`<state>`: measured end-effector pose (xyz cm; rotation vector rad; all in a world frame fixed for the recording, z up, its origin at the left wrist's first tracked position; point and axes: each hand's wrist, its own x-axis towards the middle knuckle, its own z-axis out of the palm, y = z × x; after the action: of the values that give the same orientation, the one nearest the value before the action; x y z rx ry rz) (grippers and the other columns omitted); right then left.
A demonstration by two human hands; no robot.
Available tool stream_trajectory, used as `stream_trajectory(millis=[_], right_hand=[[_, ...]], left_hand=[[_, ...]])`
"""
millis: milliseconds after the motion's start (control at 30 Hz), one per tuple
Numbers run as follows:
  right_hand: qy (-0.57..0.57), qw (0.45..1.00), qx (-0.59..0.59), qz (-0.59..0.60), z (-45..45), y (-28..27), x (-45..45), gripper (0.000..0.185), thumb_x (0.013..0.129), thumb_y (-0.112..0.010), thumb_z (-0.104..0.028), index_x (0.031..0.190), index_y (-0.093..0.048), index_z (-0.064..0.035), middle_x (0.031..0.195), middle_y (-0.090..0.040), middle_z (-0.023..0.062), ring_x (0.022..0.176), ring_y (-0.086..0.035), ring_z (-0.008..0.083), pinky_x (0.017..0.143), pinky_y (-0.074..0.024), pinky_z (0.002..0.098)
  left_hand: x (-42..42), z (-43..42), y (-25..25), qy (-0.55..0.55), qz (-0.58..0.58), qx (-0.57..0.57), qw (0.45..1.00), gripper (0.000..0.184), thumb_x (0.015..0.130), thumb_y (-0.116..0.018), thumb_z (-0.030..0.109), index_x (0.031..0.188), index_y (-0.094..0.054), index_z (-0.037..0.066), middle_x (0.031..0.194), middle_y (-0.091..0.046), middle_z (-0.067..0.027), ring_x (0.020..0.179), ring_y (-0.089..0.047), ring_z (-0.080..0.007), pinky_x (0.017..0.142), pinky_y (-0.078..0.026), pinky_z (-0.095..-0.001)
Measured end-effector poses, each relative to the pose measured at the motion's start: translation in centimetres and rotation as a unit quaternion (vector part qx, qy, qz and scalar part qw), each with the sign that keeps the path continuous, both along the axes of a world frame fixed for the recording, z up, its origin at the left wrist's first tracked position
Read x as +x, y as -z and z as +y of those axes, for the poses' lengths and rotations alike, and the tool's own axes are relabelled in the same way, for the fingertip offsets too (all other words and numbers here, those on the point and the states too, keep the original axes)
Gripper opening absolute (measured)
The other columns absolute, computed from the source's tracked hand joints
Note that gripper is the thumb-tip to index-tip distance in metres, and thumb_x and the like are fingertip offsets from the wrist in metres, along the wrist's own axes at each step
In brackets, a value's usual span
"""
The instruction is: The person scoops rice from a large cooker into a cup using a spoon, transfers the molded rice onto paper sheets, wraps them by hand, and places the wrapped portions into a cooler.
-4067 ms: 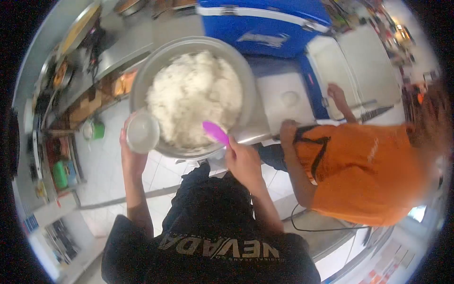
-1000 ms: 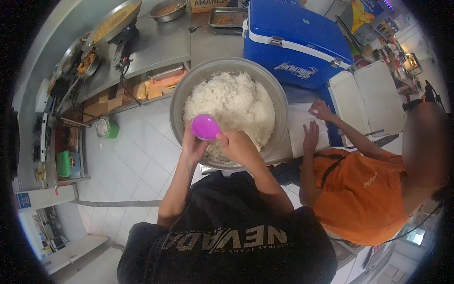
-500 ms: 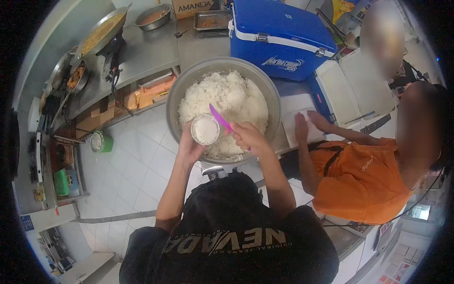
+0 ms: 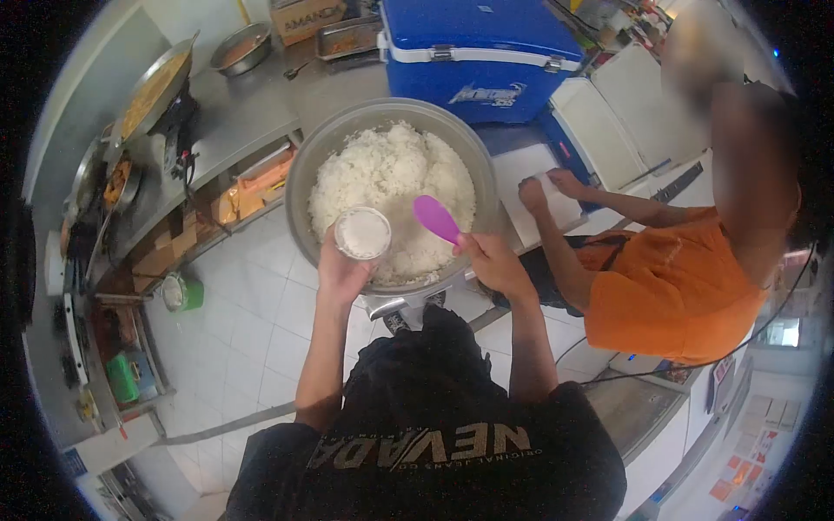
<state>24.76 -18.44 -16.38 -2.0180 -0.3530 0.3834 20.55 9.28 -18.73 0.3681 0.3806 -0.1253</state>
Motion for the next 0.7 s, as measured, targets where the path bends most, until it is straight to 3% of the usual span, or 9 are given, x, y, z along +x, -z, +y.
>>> stream_trajectory(millis=[100,233,267,300,400,467,533,600,700], right_hand=[[0.113,0.983,0.044,0.135,-3.5,1.2,-3.0,0.038,0.107,-0.048,-0.038,0.095,-0.068,-0.0092,0.058,-0.033,-0.0131,0.047,-0.031,-0.0011,0.043,-0.0228,0.0202],[0.153,0.964,0.124,0.181,-8.5,6.0,-7.4,0.036,0.106,-0.049,-0.039,0.097,-0.067,-0.0086,0.058,-0.034,-0.0127,0.047,-0.032,-0.0002,0.042,-0.0227,0.0208],[0.176,0.945,0.132,0.242,-9.2,5.6,-8.4,0.036,0.106,-0.05,-0.039,0.097,-0.067,-0.0088,0.058,-0.034,-0.0125,0.047,-0.032,-0.0001,0.042,-0.0226,0.0209],[0.174,0.941,0.103,0.272,-10.8,7.1,-9.1,0.042,0.106,-0.047,-0.04,0.095,-0.069,-0.006,0.064,-0.049,-0.0058,0.053,-0.045,0.0044,0.048,-0.0363,0.0237],[0.189,0.926,0.151,0.289,-13.7,10.2,-11.4,0.042,0.106,-0.047,-0.04,0.095,-0.07,-0.007,0.063,-0.049,-0.0056,0.054,-0.044,0.0053,0.048,-0.0354,0.0247],[0.21,0.914,0.155,0.31,-15.3,13.1,-12.2,0.04,0.105,-0.051,-0.042,0.099,-0.066,-0.0057,0.058,-0.034,-0.011,0.046,-0.03,0.0014,0.042,-0.0225,0.0213],[0.193,0.93,0.137,0.283,-17.5,16.3,-13.0,0.038,0.106,-0.05,-0.037,0.099,-0.068,-0.0044,0.06,-0.044,-0.0087,0.051,-0.039,0.0027,0.045,-0.0305,0.023],[0.182,0.974,0.088,0.097,-19.2,23.0,-14.0,0.036,0.106,-0.05,-0.036,0.101,-0.07,-0.0054,0.062,-0.047,-0.0074,0.053,-0.042,0.0039,0.047,-0.0338,0.0242],[0.183,0.949,0.102,0.236,-21.0,20.7,-12.6,0.037,0.106,-0.05,-0.036,0.099,-0.071,-0.0059,0.064,-0.05,-0.0062,0.054,-0.043,0.0049,0.049,-0.0352,0.0255]], left_hand=[[-0.1,-1.5,-3.2,0.024,-0.006,-0.096,0.995,0.051,0.102,-0.038,0.037,0.139,-0.048,0.003,0.139,-0.055,-0.017,0.131,-0.051,-0.0346,0.109,-0.043,-0.0536],[1.2,-7.0,-5.7,0.11,-0.005,-0.079,0.991,0.052,0.103,-0.036,0.036,0.142,-0.045,0.003,0.141,-0.052,-0.0202,0.134,-0.047,-0.0424,0.108,-0.042,-0.0593],[2.0,-8.9,-5.4,0.129,-0.001,-0.086,0.988,0.051,0.103,-0.036,0.036,0.141,-0.046,0.003,0.141,-0.053,-0.0199,0.133,-0.048,-0.0418,0.108,-0.042,-0.0589],[2.8,-10.8,-4.9,0.145,0.004,-0.091,0.985,0.05,0.103,-0.037,0.036,0.14,-0.046,0.003,0.14,-0.053,-0.0196,0.132,-0.049,-0.0413,0.107,-0.043,-0.0585],[5.4,-16.5,-3.0,0.201,0.023,-0.093,0.975,0.045,0.104,-0.04,0.037,0.136,-0.051,0.006,0.136,-0.057,-0.0154,0.125,-0.056,-0.0368,0.104,-0.046,-0.053],[7.8,-20.4,-1.6,0.226,0.036,-0.072,0.971,0.044,0.104,-0.042,0.038,0.133,-0.053,0.008,0.135,-0.059,-0.0131,0.123,-0.057,-0.0342,0.103,-0.047,-0.0504],[10.0,-23.4,-0.4,0.207,0.051,-0.051,0.976,0.041,0.104,-0.041,0.038,0.13,-0.055,0.01,0.132,-0.06,-0.0103,0.121,-0.058,-0.0314,0.103,-0.048,-0.0475],[12.6,-25.4,1.8,0.18,0.05,-0.04,0.982,0.04,0.104,-0.041,0.038,0.129,-0.056,0.01,0.131,-0.06,-0.0097,0.121,-0.058,-0.0304,0.103,-0.048,-0.0473],[16.2,-27.3,3.6,0.149,0.045,-0.002,0.988,0.04,0.103,-0.041,0.038,0.13,-0.056,0.011,0.131,-0.06,-0.007,0.121,-0.058,-0.0254,0.102,-0.049,-0.0487]])
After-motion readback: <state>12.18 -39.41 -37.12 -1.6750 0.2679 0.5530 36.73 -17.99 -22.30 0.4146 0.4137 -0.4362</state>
